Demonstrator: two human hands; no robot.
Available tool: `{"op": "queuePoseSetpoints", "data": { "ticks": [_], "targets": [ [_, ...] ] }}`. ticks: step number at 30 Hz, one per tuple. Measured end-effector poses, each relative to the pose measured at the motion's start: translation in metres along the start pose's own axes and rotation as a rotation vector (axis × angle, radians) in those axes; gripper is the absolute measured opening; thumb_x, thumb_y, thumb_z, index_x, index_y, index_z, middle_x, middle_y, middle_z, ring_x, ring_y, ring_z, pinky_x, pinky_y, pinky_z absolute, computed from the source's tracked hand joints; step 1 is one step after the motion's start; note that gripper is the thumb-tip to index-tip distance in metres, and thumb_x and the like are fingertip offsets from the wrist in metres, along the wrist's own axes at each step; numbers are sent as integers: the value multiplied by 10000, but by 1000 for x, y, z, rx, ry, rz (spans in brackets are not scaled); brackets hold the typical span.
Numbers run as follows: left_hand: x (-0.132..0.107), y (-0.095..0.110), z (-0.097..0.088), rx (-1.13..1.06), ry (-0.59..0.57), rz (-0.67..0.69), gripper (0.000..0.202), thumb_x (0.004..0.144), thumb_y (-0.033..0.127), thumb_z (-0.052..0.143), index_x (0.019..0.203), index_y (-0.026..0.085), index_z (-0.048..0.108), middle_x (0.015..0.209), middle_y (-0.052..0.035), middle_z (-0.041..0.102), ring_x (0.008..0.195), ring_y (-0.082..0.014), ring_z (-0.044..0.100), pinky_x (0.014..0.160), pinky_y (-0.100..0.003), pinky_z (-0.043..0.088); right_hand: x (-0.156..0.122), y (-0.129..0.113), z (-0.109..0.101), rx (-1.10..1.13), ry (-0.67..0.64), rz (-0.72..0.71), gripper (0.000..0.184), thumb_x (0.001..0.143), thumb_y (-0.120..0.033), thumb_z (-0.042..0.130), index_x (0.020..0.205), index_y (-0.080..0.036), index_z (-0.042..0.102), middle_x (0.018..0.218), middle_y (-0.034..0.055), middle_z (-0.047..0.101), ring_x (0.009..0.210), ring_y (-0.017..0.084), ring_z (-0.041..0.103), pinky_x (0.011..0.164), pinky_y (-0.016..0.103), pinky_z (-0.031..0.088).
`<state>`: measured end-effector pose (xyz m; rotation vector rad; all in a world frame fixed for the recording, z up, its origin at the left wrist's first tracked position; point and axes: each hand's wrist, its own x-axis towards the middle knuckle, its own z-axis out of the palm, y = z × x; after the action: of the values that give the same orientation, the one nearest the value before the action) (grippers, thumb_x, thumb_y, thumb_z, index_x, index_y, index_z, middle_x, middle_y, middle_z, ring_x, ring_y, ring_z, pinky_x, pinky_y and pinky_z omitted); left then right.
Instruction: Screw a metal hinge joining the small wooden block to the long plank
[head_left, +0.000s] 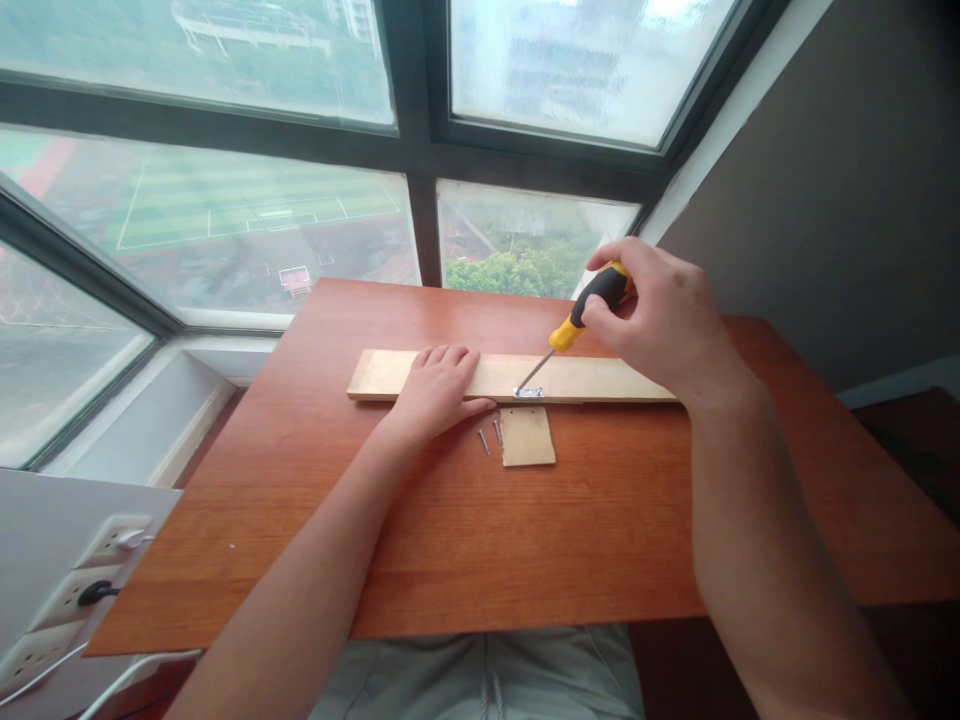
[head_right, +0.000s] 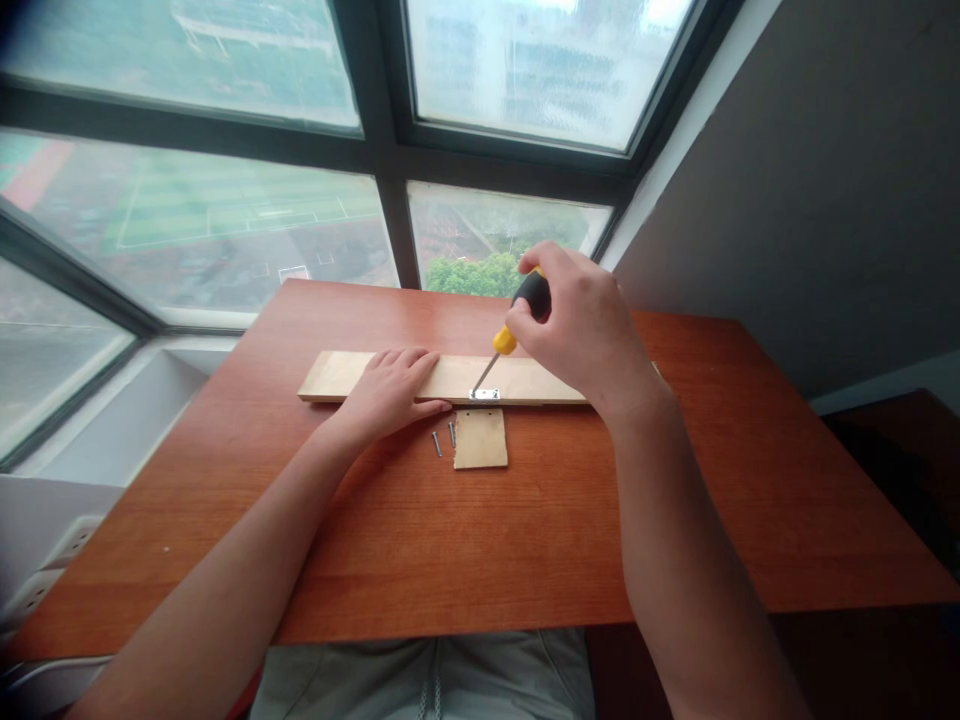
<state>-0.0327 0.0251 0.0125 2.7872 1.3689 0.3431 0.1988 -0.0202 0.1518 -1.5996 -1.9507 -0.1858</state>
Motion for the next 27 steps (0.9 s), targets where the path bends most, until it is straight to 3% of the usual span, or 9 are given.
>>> {"op": "queuePoseSetpoints", "data": {
  "ticks": [4, 9, 13, 18, 21, 27],
  "targets": [
    [0, 0, 0, -9, -7, -11, 590, 815, 601, 597, 1238, 200, 504, 1285, -141, 553, 1141, -326, 509, 992, -429, 339, 1, -3, 0, 13, 6, -11, 247, 817, -292, 602, 1052, -214, 610, 861, 44, 632, 710, 194, 580, 691, 350, 453],
    [0, 1, 0, -8, -9, -12, 596, 817, 604, 590, 1244, 199, 500, 1290, -143, 548, 1144, -330, 502, 990, -432, 339, 4, -11, 0, 6, 23, -71, 196, 884, -418, 579, 909, -240, 656, 790, 27, 646, 725, 196, 582, 681, 350, 428],
    [0, 1, -1, -7, -4, -7, 592, 816, 603, 593, 1241, 201, 499, 1279, -140, 555, 1137, -332, 505, 986, -435, 344, 4, -18, 4, 70, 50, -104, 164, 873, -308, 599, 1014, -243, 651, 895, 30, 683, 785, 192, 612, 759, 359, 469],
    [-1, 1, -2, -5, -4, -7, 583, 807, 604, 607, 1226, 211, 507, 1266, -129, 560, 1130, -328, 514, 990, -435, 346, 4, -17, 13, 348, -24, -8, 387, 822, -300, 636, 1202, -271, 565, 1035, 21, 678, 820, 174, 644, 749, 343, 546],
    [-1, 1, -2, -19, -6, -4, 580, 813, 592, 609, 1234, 208, 504, 1268, -130, 557, 1136, -320, 514, 1000, -431, 340, 6, -15, 17, 490, -69, 17, 393, 817, -266, 613, 1205, -259, 554, 1112, 31, 657, 872, 173, 657, 769, 334, 566],
    [-1, 1, -4, -28, -21, -6, 582, 815, 594, 606, 1235, 205, 502, 1270, -130, 554, 1149, -314, 508, 1013, -425, 335, 10, -23, 17, 365, -31, -62, 294, 842, -181, 526, 1122, -236, 595, 1016, 24, 659, 867, 175, 631, 762, 333, 525]
  ]
}}
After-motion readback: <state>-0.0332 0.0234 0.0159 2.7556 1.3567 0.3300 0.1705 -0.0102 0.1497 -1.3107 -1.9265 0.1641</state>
